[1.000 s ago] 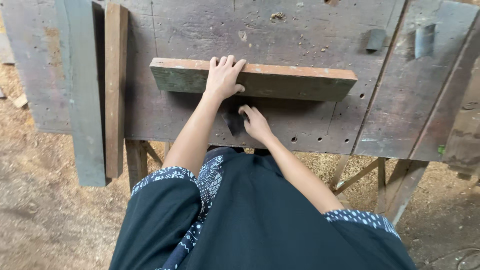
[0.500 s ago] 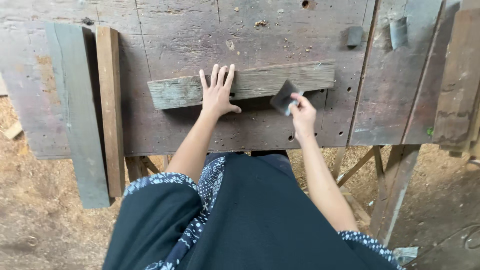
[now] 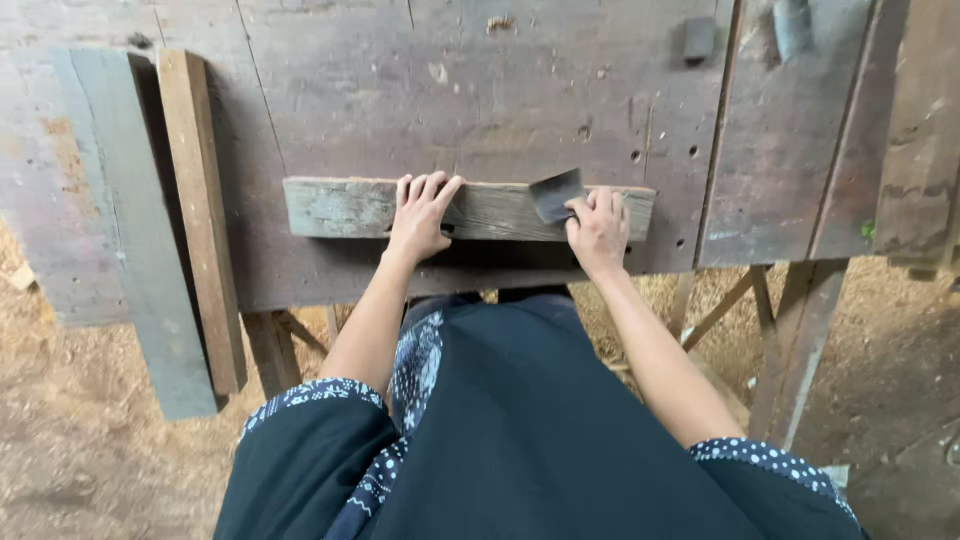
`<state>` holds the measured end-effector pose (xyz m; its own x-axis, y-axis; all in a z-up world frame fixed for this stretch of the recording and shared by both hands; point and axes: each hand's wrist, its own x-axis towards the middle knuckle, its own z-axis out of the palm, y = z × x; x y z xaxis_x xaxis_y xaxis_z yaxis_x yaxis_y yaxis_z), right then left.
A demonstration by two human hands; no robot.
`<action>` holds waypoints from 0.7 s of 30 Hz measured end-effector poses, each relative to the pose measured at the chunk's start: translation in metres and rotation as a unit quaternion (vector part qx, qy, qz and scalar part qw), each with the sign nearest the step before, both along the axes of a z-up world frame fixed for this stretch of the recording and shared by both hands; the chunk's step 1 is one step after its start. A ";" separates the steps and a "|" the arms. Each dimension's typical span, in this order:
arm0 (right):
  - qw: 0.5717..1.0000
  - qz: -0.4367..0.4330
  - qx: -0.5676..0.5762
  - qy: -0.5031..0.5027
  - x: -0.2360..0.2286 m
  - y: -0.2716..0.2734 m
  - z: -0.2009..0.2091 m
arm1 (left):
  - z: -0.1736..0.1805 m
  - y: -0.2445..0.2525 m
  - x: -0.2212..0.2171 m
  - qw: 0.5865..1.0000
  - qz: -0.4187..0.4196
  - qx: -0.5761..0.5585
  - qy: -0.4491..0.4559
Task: The person sands a piece of wood by hand using sandpaper on a wooden workbench.
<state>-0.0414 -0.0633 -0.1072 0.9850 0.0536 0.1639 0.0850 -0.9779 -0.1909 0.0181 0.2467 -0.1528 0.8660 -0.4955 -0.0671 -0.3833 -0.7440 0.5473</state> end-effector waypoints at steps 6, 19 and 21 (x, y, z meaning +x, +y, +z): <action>0.989 -0.073 0.115 0.061 -0.031 0.011 -0.017 | 0.004 0.001 -0.029 1.000 0.014 0.024 0.008; 0.972 -0.086 0.202 0.085 -0.010 0.055 -0.065 | 0.005 -0.033 -0.025 0.999 0.035 0.002 0.029; 0.971 -0.059 0.183 0.139 -0.035 0.034 -0.064 | 0.004 -0.029 -0.026 0.998 0.024 0.027 0.043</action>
